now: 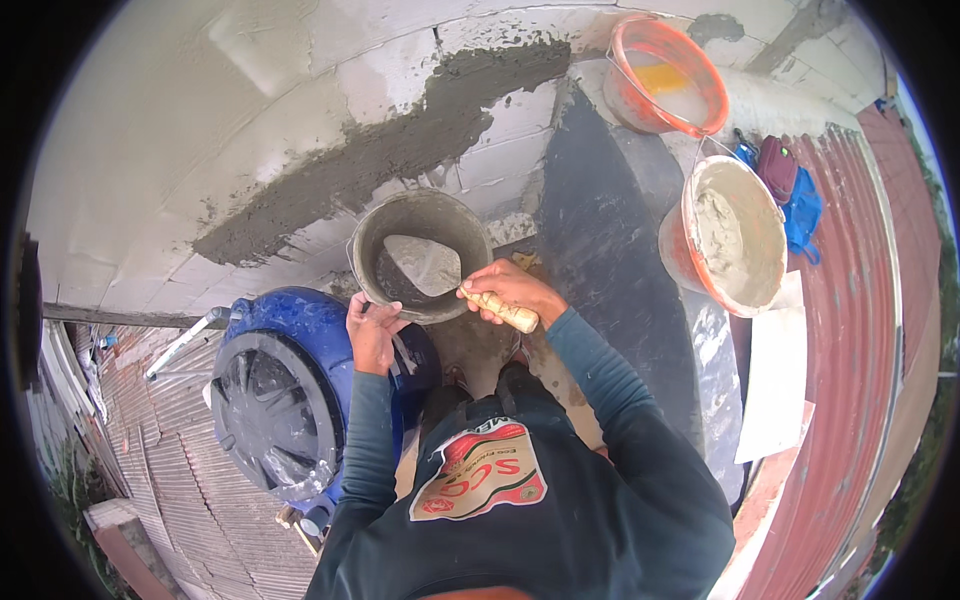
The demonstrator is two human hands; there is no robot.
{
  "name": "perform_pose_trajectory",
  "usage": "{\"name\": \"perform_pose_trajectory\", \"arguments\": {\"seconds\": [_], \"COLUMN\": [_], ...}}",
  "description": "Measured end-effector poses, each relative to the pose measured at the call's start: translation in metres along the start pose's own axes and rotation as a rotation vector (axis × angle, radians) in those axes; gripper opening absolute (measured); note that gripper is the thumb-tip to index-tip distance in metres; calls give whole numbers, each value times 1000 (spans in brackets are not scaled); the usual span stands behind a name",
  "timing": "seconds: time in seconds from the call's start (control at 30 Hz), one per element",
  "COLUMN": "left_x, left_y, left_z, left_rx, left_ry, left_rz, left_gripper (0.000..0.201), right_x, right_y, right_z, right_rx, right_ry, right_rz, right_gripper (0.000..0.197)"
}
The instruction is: The person applies mortar to a brick wall using a trowel, scooping the material from a bucket and spreading it onto the joints between the blocks.
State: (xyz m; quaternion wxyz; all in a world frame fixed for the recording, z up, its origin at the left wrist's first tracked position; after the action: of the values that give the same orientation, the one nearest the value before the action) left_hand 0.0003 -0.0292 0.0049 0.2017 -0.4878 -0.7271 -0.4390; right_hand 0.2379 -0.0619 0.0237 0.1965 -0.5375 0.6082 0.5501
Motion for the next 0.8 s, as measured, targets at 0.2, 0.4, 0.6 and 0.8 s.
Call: {"name": "perform_pose_trajectory", "arguments": {"seconds": [0.2, 0.4, 0.6, 0.8], "left_x": [17, 29, 34, 43], "left_y": [-10, -21, -33, -55], "left_z": [8, 13, 23, 21], "left_rx": [-83, -164, -177, -165], "left_ry": [-62, -120, -168, -178], "left_rz": [54, 57, -4, -24], "left_gripper": [33, 34, 36, 37], "right_x": [15, 24, -22, -107], "right_y": [33, 70, 99, 112], "right_z": [-6, -18, -46, -87], "right_rx": [133, 269, 452, 758], "right_ry": [-78, -192, -421, -821], "right_rz": [45, 177, 269, 157], "right_gripper": [27, 30, 31, 32]}}
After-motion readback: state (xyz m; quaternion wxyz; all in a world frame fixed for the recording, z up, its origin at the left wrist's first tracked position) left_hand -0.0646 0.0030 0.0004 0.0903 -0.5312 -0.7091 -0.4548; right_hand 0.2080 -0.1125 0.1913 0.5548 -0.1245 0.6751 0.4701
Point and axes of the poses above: each hand's wrist, its own z-axis towards the middle knuckle, its own y-axis out of the palm, x = y × z, the point moved 8 cm from there along z, towards the middle knuckle, and after that the axes turned 13 degrees about -y, right-handed, at the moved point
